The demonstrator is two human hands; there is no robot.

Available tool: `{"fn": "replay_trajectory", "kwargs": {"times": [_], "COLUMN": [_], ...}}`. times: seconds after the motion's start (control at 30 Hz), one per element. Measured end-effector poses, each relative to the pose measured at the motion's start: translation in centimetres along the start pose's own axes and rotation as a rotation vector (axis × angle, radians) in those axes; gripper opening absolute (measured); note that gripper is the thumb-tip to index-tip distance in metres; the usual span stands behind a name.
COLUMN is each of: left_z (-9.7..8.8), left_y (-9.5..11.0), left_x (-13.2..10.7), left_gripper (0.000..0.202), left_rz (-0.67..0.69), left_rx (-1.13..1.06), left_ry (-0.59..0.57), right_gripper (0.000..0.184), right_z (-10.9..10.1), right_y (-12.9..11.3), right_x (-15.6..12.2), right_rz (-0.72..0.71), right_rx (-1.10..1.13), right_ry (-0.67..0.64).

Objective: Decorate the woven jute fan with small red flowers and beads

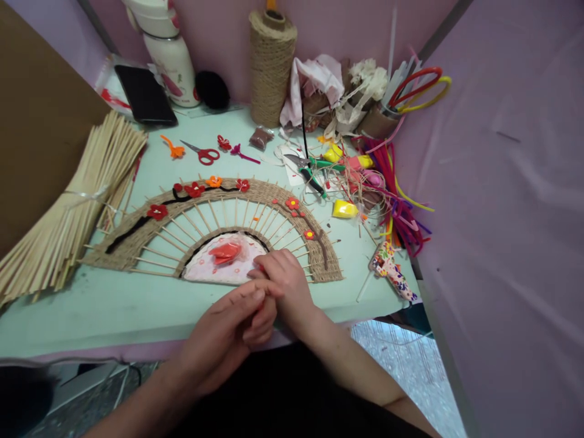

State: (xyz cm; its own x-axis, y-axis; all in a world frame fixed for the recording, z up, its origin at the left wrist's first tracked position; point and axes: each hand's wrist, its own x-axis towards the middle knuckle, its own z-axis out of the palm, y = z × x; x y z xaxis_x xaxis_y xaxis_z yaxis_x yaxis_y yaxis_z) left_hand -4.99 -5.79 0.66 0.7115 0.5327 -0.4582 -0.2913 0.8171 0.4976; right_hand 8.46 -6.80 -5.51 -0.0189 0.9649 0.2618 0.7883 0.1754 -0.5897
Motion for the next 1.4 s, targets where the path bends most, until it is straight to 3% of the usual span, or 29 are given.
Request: {"fn": "replay_trajectory", "kwargs": {"times": [0.17, 0.27, 0.47, 0.67, 0.77, 0.87, 0.97, 1.1, 1.27, 1.4], "left_z": [-0.3, -0.4, -0.4, 0.2, 0.9, 1.7, 2.3, 2.6, 2.3, 2.2], "left_y": [0.3, 0.4, 0.5, -0.2, -0.4, -0.3, -0.3, -0.6, -0.5, -0.9], "left_x": [0.0, 0.1, 0.9, 3.1, 4.5, 5.4, 5.6, 5.4, 5.5, 5.8], "left_gripper": [0.027, 0.029, 0.011, 0.017, 0.035, 0.053, 0.058, 0.066, 0.077, 0.082], "left_rz": [0.06, 0.102, 0.07, 0.093, 0.069, 0.054, 0.057, 0.04, 0.057, 0.012], "left_rx": [-0.004, -0.041, -0.15, -0.253, -0.375, -0.477, -0.494, -0.481, -0.501, -0.515], "left_ry": [0.076, 0.05, 0.08, 0.103, 0.098, 0.004, -0.073, -0.091, -0.146, -0.186], "right_gripper": [0.021, 0.021, 0.024, 0.021, 0.027, 0.037, 0.05, 0.054, 0.052, 0.051], "right_z": [-0.3, -0.7, -2.2, -4.6, -6.0, -6.9, -6.7, -5.9, -6.1, -6.4], "right_y": [-0.2, -0.3, -0.1, 0.9, 0.9, 0.8, 0.8, 0.5, 0.9, 1.6], "right_x": [-0.4, -0.7, -1.6, -3.3, -4.1, -4.7, -4.8, -4.6, -4.8, -4.6], "right_rz": [-0.066, -0.086, 0.046, 0.169, 0.093, -0.083, -0.141, -0.125, -0.216, -0.169], "right_rx": [0.048, 0.131, 0.308, 0.307, 0.2, -0.054, -0.214, -0.286, -0.252, -0.288], "right_ry": [0.017, 0.064, 0.224, 0.412, 0.472, 0.37, 0.254, 0.179, 0.081, 0.122]}}
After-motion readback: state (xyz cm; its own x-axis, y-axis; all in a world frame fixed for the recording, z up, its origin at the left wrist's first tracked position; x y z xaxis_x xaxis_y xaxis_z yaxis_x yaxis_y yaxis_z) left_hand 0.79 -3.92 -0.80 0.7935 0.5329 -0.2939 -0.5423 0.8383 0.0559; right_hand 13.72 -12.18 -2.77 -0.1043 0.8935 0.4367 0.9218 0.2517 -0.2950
